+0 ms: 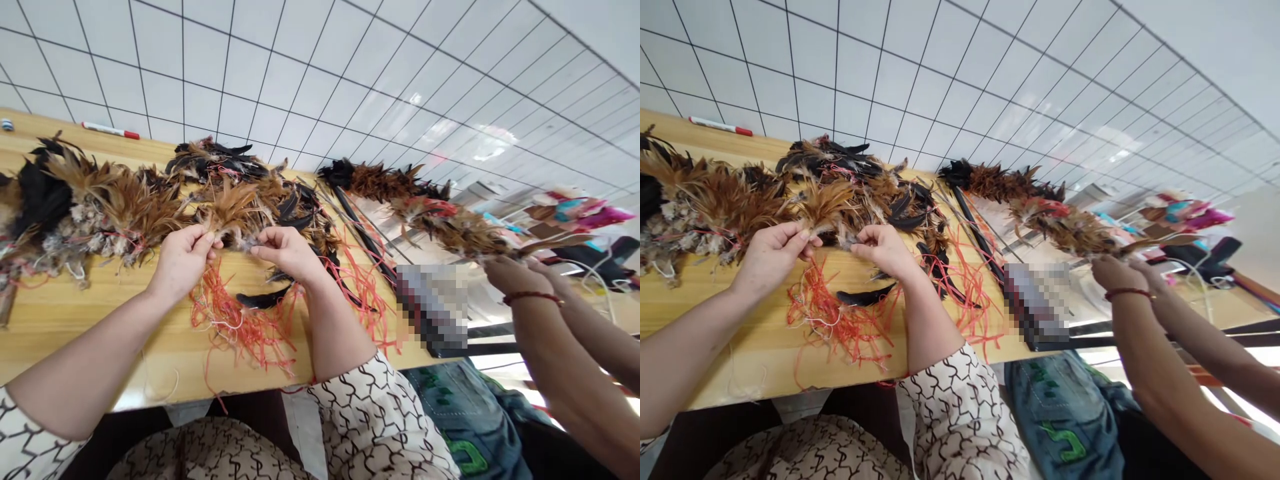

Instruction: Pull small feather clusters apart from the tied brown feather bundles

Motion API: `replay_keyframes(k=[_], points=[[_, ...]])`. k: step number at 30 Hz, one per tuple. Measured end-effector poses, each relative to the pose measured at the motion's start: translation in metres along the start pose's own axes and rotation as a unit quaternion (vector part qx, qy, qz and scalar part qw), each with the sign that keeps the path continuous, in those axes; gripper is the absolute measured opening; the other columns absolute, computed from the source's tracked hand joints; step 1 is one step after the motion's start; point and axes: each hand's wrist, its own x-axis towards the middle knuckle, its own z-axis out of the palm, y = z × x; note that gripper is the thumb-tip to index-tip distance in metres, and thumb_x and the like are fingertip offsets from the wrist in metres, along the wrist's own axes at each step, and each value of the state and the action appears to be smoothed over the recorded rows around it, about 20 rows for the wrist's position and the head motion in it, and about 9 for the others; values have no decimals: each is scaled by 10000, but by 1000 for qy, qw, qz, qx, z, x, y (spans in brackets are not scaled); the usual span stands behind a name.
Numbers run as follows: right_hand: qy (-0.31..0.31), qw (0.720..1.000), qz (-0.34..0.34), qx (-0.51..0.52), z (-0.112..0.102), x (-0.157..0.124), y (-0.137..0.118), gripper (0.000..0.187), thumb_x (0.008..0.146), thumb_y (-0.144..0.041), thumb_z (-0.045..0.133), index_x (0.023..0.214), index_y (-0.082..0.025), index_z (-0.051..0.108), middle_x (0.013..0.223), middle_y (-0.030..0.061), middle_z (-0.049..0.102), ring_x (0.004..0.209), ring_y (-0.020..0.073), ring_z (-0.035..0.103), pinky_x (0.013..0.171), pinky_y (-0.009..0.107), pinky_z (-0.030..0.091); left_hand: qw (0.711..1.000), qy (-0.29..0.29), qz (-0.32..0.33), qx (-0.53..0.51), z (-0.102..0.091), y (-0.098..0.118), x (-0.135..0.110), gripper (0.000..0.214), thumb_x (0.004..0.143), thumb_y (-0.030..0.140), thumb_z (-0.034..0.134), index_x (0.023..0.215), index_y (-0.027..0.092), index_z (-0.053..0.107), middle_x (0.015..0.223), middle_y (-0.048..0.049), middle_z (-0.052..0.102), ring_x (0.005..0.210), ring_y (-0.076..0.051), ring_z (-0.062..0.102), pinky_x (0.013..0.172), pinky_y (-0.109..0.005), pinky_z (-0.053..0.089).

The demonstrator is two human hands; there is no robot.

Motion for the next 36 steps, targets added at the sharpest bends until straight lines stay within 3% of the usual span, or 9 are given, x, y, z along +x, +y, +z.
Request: replay_keyframes(k=[5,9,13,19,24,30,33,36], points=[[-18,999,-1,50,2,-1,0,207,613,-294,680,570,-166,523,498,-72,447,471,50,346,484,220,242,998,-8,29,51,-1,-3,-1,176,736,188,520,586,173,611,470,28,551,457,-108,489,502,-213,395],[-79,993,23,80,8,-1,1,173,612,-278,681,597,-162,554,535,-32,579,477,64,448,479,212,294,995,-6,53,85,-1,-4,-2,188,735,197,503,555,188,556,459,36,520,460,-111,472,507,-216,375],[-109,985,40,126,18,0,0,178,588,-275,703,606,-163,566,532,-26,617,473,70,498,487,207,350,987,-23,97,123,1,-10,-3,190,743,203,487,559,194,534,467,41,516,465,-108,460,514,-218,353],[-92,974,51,202,24,0,-4,266,532,-340,773,608,-154,598,515,-21,625,435,58,478,426,191,316,978,-48,125,157,1,-16,-3,224,757,224,475,535,202,503,455,37,503,463,-109,445,535,-226,349],[-76,965,53,246,24,0,-5,365,467,-388,822,553,-159,551,499,-19,614,421,52,468,412,186,303,978,-56,139,146,2,-18,-2,182,756,246,468,619,197,576,522,22,551,500,-123,479,558,-232,374],[-60,960,48,268,27,1,-4,348,463,-372,822,543,-156,561,496,-11,598,435,61,463,404,198,271,969,-41,156,187,2,-15,-2,137,725,204,512,599,203,566,535,28,533,554,-129,473,585,-232,373],[-41,953,45,295,26,2,-2,324,483,-348,810,552,-157,558,517,-11,594,462,64,470,427,202,296,982,-51,105,147,2,-13,-1,177,727,187,516,551,199,524,488,40,476,491,-112,430,522,-222,350],[9,938,38,345,24,4,-1,366,474,-320,821,535,-175,491,516,-49,545,472,51,438,459,201,321,998,-56,11,27,1,-11,2,221,744,184,524,525,188,496,479,40,470,432,-90,424,461,-205,355]])
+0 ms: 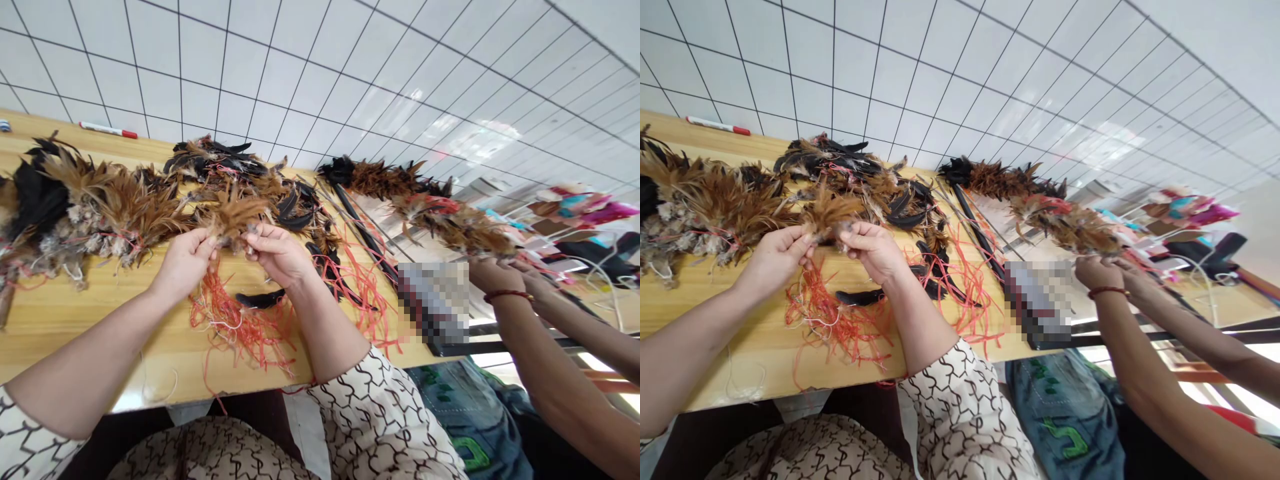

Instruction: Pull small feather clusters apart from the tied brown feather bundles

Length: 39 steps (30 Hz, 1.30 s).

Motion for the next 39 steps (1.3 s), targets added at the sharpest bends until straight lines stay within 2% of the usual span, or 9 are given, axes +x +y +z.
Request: replay_keyframes(k=[4,9,14,20,24,28,31,36,39], points=[[39,999,-18,26,1,2,4,428,465,-329,838,537,-186,440,496,-77,490,452,41,380,463,206,303,985,45,-78,-146,0,6,3,198,739,179,586,549,161,533,496,35,510,416,-60,409,459,-187,407],[24,999,-35,-31,14,-1,16,389,465,-416,841,597,-180,561,577,-28,609,517,72,474,521,233,368,976,33,-134,-169,6,8,1,170,739,158,596,573,143,563,507,11,583,423,-72,474,460,-193,427],[9,995,-72,-73,22,-4,25,410,526,-486,805,578,-192,525,564,-36,571,549,97,509,598,283,432,979,-12,-125,-162,11,4,-4,247,763,129,557,516,143,565,466,22,547,387,-58,451,427,-175,398],[93,972,-130,-175,22,-3,26,319,581,-384,766,596,-201,505,552,-53,499,533,83,417,553,257,371,984,-33,-118,-128,10,5,-4,333,770,84,524,443,151,533,414,32,492,347,-50,411,418,-176,396],[97,963,-146,-203,22,-4,25,255,608,-327,730,604,-203,507,572,-48,490,544,87,407,546,256,370,988,-54,-106,-99,9,5,-4,333,754,123,576,431,163,507,389,51,443,337,-59,408,427,-191,411],[103,968,-135,-183,21,-3,27,325,590,-380,766,625,-202,497,577,-47,488,535,86,405,534,255,357,990,-61,-91,-83,8,6,-5,349,775,125,542,433,169,484,375,59,408,332,-67,428,407,-180,361],[71,983,-105,-131,19,-1,28,418,524,-446,818,691,-199,524,639,-32,539,590,102,482,589,266,411,990,-59,-94,-84,7,9,-5,347,772,103,523,435,166,473,384,62,406,332,-60,422,406,-174,342],[-46,996,-54,-62,19,-3,23,446,520,-493,819,755,-193,588,646,-7,610,655,148,580,664,309,485,984,-81,-120,-102,8,12,-7,328,751,114,524,434,169,457,392,59,421,329,-56,401,396,-175,334],[-35,995,-60,-75,19,-6,20,419,515,-503,815,713,-196,609,618,-20,611,627,141,581,677,309,495,980,-119,-128,-97,8,10,-7,300,729,162,557,444,173,467,405,56,436,332,-55,379,395,-182,327]])
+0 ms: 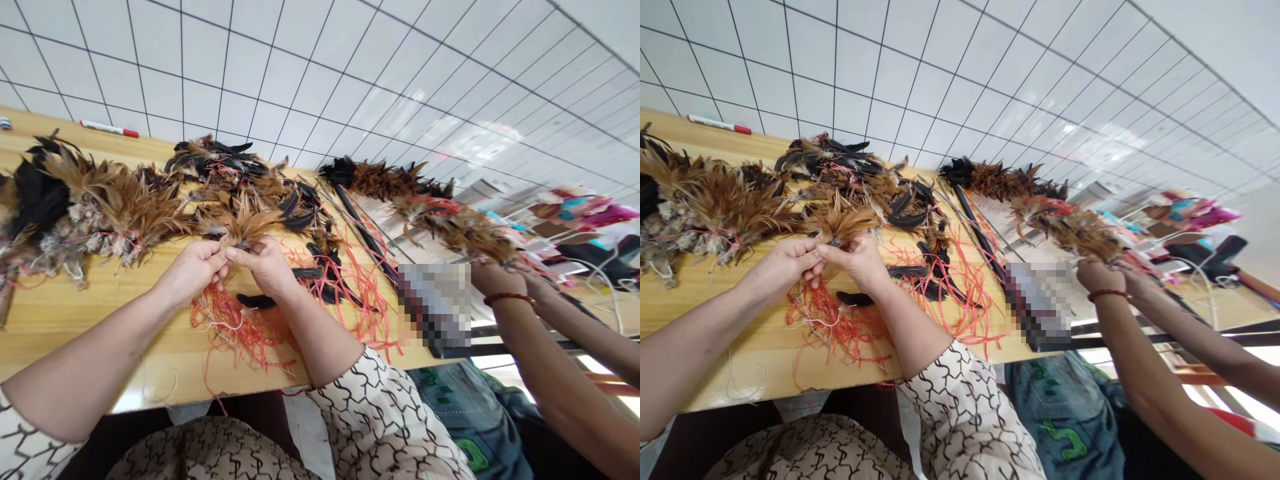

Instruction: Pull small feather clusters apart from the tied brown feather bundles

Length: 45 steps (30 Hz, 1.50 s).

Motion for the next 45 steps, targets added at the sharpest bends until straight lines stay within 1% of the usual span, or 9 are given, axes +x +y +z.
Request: replay_keyframes(k=[5,11,16,21,27,32,36,42,45], points=[[67,996,26,-44,-1,-1,1,374,515,-500,801,607,-203,593,585,-27,604,673,152,597,758,325,503,998,-34,6,60,-7,-7,4,230,714,236,564,500,186,496,447,40,477,386,-82,410,445,-213,354],[133,991,-7,-24,-2,2,5,337,500,-466,808,655,-213,649,731,-7,693,793,170,635,906,350,488,949,28,214,231,-9,-13,4,211,762,366,502,721,185,603,642,2,581,619,-149,510,617,-271,404],[139,990,9,32,2,5,10,291,496,-415,824,644,-223,664,740,-7,699,782,167,640,872,346,505,905,57,297,300,-7,-17,3,195,777,299,479,621,196,536,571,22,521,571,-129,468,604,-256,391],[144,983,46,101,9,6,10,354,383,-371,863,527,-209,583,632,-25,625,652,133,576,690,305,504,898,66,304,311,-12,-18,4,218,776,228,460,566,195,510,506,34,502,486,-105,430,545,-235,365],[165,981,37,93,14,5,9,326,417,-351,845,529,-203,577,594,-30,592,640,124,540,640,291,462,878,72,289,376,-14,-13,4,254,769,210,458,515,199,462,459,36,441,459,-107,392,526,-249,319],[166,979,20,113,13,6,2,321,443,-324,831,542,-192,555,530,-60,507,500,66,396,485,241,348,856,84,281,426,-15,-9,3,243,728,200,472,488,206,434,465,28,417,478,-119,364,549,-278,287],[158,980,-26,121,-5,10,-7,268,514,-286,790,604,-196,555,502,-81,433,464,47,312,452,220,278,890,106,221,386,-20,-2,5,239,718,218,499,481,200,475,441,37,423,456,-115,371,525,-269,283],[187,981,-33,32,-30,14,-10,194,535,-244,739,613,-195,568,524,-67,450,487,58,343,473,226,310,969,157,129,139,-31,10,10,202,719,165,532,524,168,586,453,22,544,398,-92,447,472,-228,360],[94,991,3,-92,-27,9,-9,192,532,-247,740,656,-186,608,584,-43,536,533,72,413,512,232,346,980,157,111,52,-31,14,11,205,718,137,565,515,155,592,441,13,550,364,-75,439,441,-211,361]])
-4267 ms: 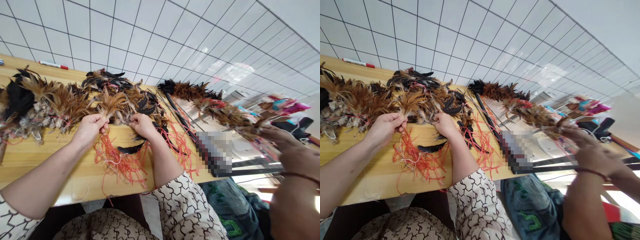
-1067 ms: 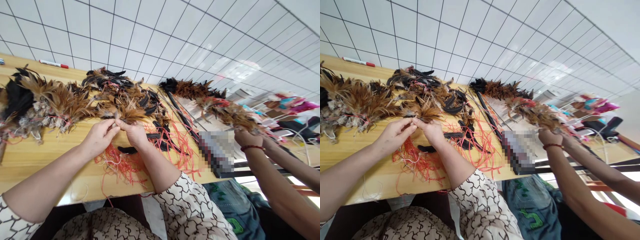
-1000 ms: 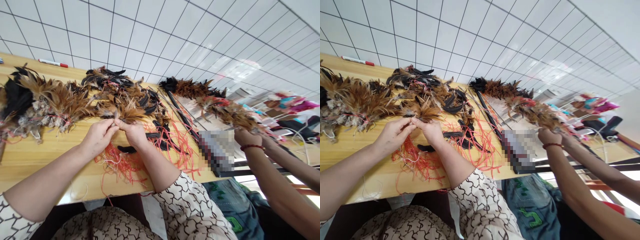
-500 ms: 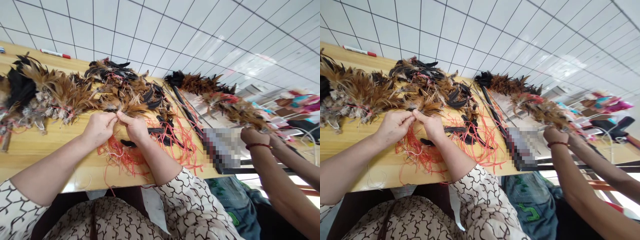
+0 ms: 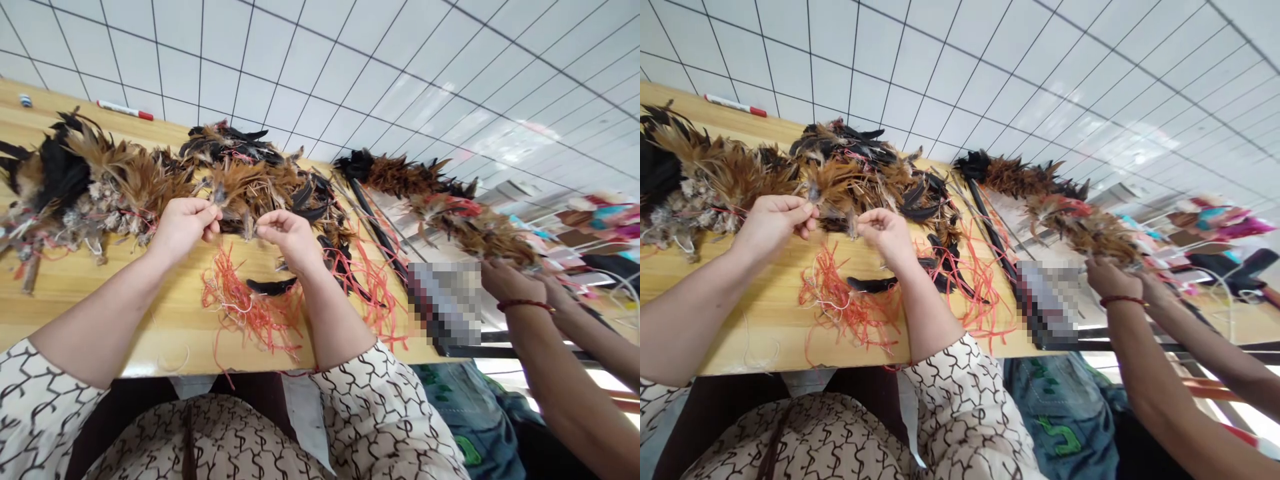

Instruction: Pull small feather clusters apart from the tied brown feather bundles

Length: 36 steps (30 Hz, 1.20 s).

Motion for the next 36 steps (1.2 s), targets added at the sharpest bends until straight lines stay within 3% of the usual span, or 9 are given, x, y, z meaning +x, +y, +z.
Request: replay_keyframes(k=[4,7,12,19,24,30,36], points=[[-197,973,10,-123,7,-11,-2,116,613,-246,689,669,-177,614,566,-43,532,524,75,426,524,231,349,999,5,-17,-40,2,3,-1,228,733,93,559,512,137,595,440,11,554,352,-61,443,426,-192,356],[-246,945,-24,-213,12,-13,-1,53,640,-139,639,673,-174,617,554,-55,499,522,74,406,535,233,335,998,-10,-22,-51,3,3,-2,249,749,72,540,513,130,597,441,11,557,355,-57,453,430,-185,362],[-244,905,-80,-338,15,-12,1,191,627,6,566,549,-166,549,582,-30,515,608,96,442,638,260,356,997,-34,-30,-67,4,2,-3,248,746,66,542,513,131,594,442,15,556,359,-58,458,432,-184,373],[-180,967,-62,-172,4,-13,-11,83,704,-189,607,641,-181,553,608,-38,513,568,85,423,585,248,356,997,-35,-17,-66,5,2,-4,201,710,104,583,512,139,599,497,-1,613,411,-68,483,469,-193,414],[-170,984,-23,-57,2,-14,-13,154,668,-285,677,660,-185,560,626,-18,582,576,91,496,583,251,394,997,-38,-14,-73,5,1,-6,158,718,131,592,577,129,664,522,-16,635,420,-75,474,501,-219,415],[-147,987,-15,-61,5,-14,-13,175,656,-290,690,664,-183,553,589,-23,590,542,82,502,558,239,404,987,-83,-45,-127,8,1,-10,161,717,132,596,561,133,638,547,-22,641,425,-78,460,519,-242,426],[-118,990,-12,-76,7,-14,-14,136,640,-269,650,647,-182,545,537,-41,554,489,69,464,508,223,368,980,-131,-51,-137,10,1,-14,210,729,110,573,528,140,625,431,2,552,431,-84,476,507,-215,393]])
